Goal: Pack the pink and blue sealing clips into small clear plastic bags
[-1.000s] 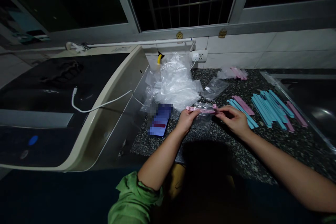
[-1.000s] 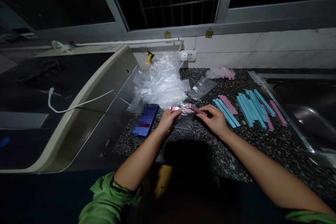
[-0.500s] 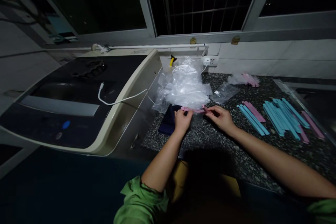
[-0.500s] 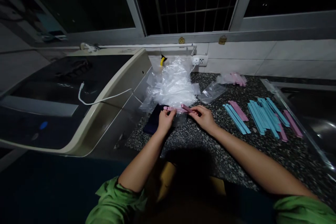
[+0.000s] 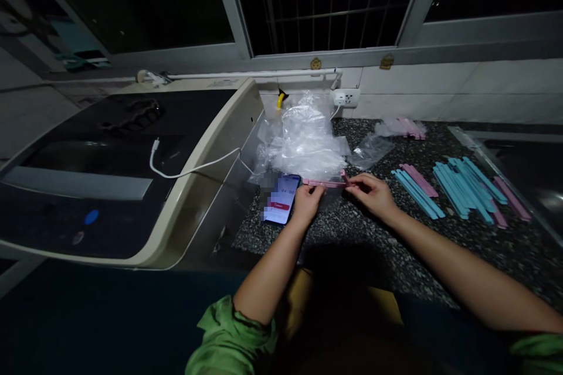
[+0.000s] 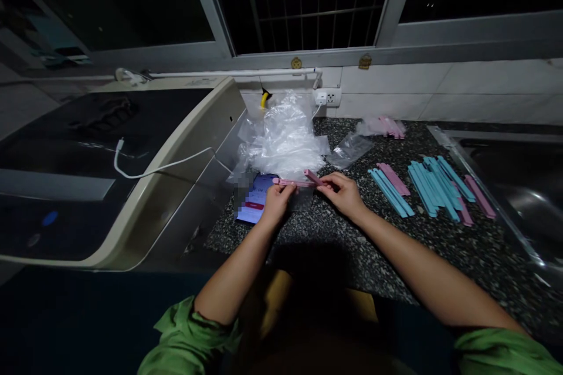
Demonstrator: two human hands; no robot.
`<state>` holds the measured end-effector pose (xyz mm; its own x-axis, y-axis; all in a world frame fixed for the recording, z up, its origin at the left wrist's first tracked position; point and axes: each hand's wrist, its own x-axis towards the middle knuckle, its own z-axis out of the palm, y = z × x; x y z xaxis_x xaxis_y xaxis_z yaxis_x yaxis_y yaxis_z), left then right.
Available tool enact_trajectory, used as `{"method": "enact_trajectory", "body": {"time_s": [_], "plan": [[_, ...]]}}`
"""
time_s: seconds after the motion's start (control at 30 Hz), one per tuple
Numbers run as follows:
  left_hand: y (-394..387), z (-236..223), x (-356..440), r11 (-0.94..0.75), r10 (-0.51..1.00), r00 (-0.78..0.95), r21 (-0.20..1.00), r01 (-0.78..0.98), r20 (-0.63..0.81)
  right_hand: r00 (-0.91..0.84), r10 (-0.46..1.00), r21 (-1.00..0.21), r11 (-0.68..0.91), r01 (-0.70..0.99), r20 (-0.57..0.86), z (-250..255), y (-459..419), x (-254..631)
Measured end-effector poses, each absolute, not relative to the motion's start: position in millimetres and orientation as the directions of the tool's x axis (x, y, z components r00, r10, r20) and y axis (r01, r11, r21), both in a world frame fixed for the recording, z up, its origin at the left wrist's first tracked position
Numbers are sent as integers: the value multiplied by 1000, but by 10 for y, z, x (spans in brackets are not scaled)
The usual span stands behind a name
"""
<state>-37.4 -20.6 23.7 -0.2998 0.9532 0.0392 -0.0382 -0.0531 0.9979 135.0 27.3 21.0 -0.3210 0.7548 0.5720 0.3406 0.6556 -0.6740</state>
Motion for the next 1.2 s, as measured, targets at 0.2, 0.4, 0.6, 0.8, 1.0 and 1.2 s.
{"method": "enact_trajectory", "body": {"time_s": [0.2,0.4,0.6,0.8,1.0,1.2], "plan": [[-196,216,-388,-21,963,-269,999,-35,11,-318,772,-701,634,327,550,214,234,1344],[-190,199,-386,-34,970,-244,996,-77,14,-292,758,-677,653,339,584,201,215,1345],[-172,144,-382,-25,972,-233,997,-79,6,-313,699,-590,713,379,643,188,228,1363],[-165,132,-376,-27,978,-209,997,-73,11,-334,667,-557,742,372,665,169,228,1367],[-186,189,-375,-14,976,-219,998,-66,-1,-363,618,-501,782,370,697,158,229,1372],[-188,202,-369,12,976,-217,999,-42,-21,-406,609,-463,788,407,681,132,252,1393]]}}
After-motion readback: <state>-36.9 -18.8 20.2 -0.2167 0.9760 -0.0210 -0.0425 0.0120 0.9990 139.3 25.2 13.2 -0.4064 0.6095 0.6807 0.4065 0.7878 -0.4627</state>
